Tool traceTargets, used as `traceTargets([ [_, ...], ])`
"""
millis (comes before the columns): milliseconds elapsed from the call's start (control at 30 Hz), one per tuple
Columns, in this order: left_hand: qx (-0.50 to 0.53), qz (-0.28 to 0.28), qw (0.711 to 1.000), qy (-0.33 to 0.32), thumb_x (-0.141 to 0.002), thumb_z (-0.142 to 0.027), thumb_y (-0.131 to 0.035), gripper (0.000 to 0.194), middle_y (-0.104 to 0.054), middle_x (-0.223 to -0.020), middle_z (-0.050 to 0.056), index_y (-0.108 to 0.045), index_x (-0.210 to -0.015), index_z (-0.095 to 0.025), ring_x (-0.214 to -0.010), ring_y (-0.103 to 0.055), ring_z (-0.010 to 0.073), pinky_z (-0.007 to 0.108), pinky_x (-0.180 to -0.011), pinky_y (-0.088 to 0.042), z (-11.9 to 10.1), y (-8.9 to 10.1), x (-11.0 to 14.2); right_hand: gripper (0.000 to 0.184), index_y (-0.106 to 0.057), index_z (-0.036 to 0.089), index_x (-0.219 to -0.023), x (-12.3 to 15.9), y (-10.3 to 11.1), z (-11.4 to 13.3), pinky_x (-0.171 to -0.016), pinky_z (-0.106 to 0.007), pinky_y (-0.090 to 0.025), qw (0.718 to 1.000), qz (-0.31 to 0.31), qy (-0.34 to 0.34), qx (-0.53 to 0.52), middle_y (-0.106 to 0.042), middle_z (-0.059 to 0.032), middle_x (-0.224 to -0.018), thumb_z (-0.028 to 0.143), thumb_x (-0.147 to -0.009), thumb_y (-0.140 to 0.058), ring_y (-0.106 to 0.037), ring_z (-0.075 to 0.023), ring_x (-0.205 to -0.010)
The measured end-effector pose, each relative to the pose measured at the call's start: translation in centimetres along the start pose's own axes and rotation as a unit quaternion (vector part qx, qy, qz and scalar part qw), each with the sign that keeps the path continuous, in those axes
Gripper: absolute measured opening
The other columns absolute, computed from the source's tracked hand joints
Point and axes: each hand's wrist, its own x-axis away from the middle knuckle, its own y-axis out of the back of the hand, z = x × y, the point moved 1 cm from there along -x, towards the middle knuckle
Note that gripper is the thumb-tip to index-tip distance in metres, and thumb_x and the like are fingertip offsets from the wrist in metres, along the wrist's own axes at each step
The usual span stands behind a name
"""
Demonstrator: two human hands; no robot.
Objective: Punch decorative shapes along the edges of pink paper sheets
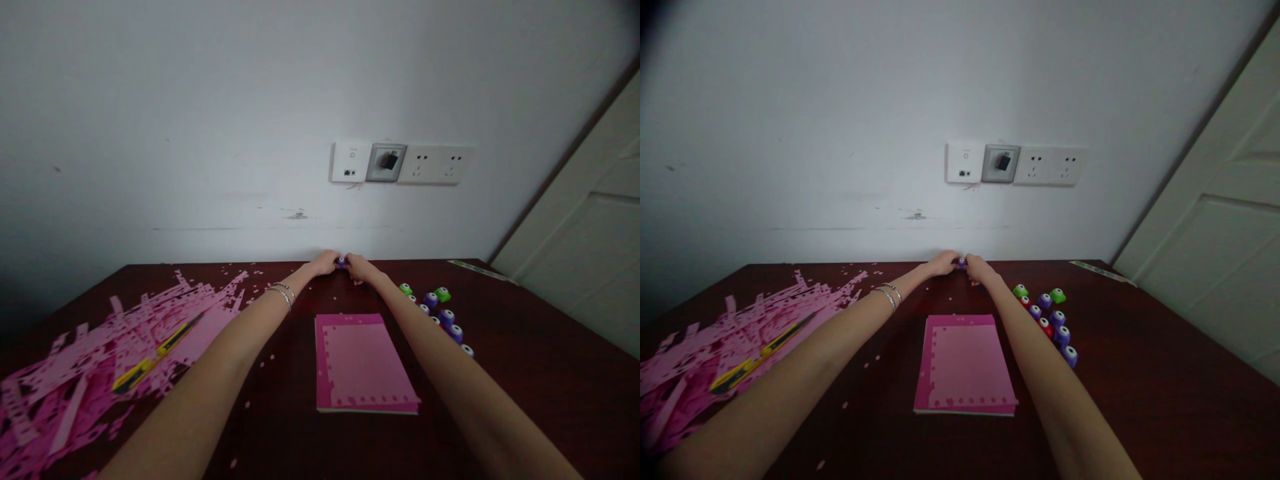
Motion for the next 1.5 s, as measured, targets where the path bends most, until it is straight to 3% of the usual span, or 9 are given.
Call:
traceTargets([
  [233,0.028,0.001,1.000,0.000,-0.073,-0.016,-0.058,0.009,-0.064,-0.072,0.001,-0.064,-0.078,-0.012,-0.066,-0.050,0.0125,0.022,-0.067,-0.038,-0.2,0.3,0.4,0.022,-0.045,0.010,-0.108,0.9,0.3,0.3,-0.039,-0.021,-0.041,0.998,-0.018,0.040,0.055,-0.062,-0.0197,-0.096,0.018,-0.088,-0.042,-0.058,-0.0125,-0.047],
  [433,0.043,-0.009,0.999,-0.003,-0.073,-0.021,-0.060,0.015,-0.064,-0.073,0.001,-0.066,-0.083,-0.011,-0.066,-0.051,0.0127,0.023,-0.065,-0.038,-0.9,1.7,1.9,0.026,-0.040,0.013,-0.114,3.0,0.9,0.8,-0.040,-0.019,-0.038,0.994,-0.032,0.081,0.059,-0.062,-0.0167,-0.099,0.023,-0.091,-0.038,-0.053,-0.0091,-0.045],
  [667,0.150,-0.041,0.988,-0.009,-0.069,-0.022,-0.064,0.022,-0.064,-0.073,0.001,-0.067,-0.088,-0.011,-0.064,-0.052,0.0118,0.022,-0.061,-0.038,-3.5,3.7,6.2,0.023,-0.042,0.012,-0.108,7.7,1.9,2.4,-0.040,-0.020,-0.035,0.983,-0.055,0.174,0.034,-0.063,-0.0116,-0.086,0.025,-0.090,-0.039,-0.047,-0.0073,-0.039],
  [800,0.153,-0.054,0.987,-0.012,-0.068,-0.026,-0.067,0.024,-0.062,-0.072,0.001,-0.068,-0.088,-0.013,-0.062,-0.050,0.0110,0.021,-0.058,-0.036,-5.4,4.3,9.3,0.025,-0.043,0.013,-0.111,10.5,1.6,3.1,-0.046,-0.022,-0.038,0.977,-0.057,0.201,0.038,-0.063,-0.0108,-0.084,0.026,-0.090,-0.038,-0.052,-0.0099,-0.044],
  [967,0.143,-0.061,0.988,-0.015,-0.065,-0.033,-0.070,0.029,-0.060,-0.069,0.000,-0.068,-0.087,-0.014,-0.060,-0.047,0.0107,0.021,-0.055,-0.034,-6.7,4.0,12.3,0.023,-0.047,0.013,-0.108,13.1,0.5,3.7,-0.067,-0.027,-0.041,0.964,-0.096,0.240,0.053,-0.063,-0.0138,-0.095,0.021,-0.088,-0.043,-0.061,-0.0212,-0.083],
  [1133,0.120,-0.042,0.992,-0.026,-0.069,-0.036,-0.067,0.030,-0.060,-0.076,0.001,-0.068,-0.092,-0.016,-0.064,-0.049,0.0114,0.021,-0.058,-0.035,-7.4,3.0,14.3,0.023,-0.048,0.013,-0.107,14.9,-0.8,3.9,-0.065,-0.026,-0.040,0.973,-0.053,0.221,0.029,-0.065,-0.0120,-0.089,0.026,-0.089,-0.041,-0.062,-0.0206,-0.078],
  [1500,0.129,-0.014,0.991,-0.031,-0.073,-0.031,-0.063,0.028,-0.061,-0.080,0.003,-0.067,-0.096,-0.015,-0.070,-0.053,0.0125,0.022,-0.064,-0.038,-7.6,1.3,15.6,0.024,-0.048,0.013,-0.109,16.0,-2.2,3.6,-0.076,-0.029,-0.040,0.977,-0.031,0.210,0.027,-0.062,-0.0139,-0.102,0.024,-0.089,-0.041,-0.059,-0.0226,-0.093],
])
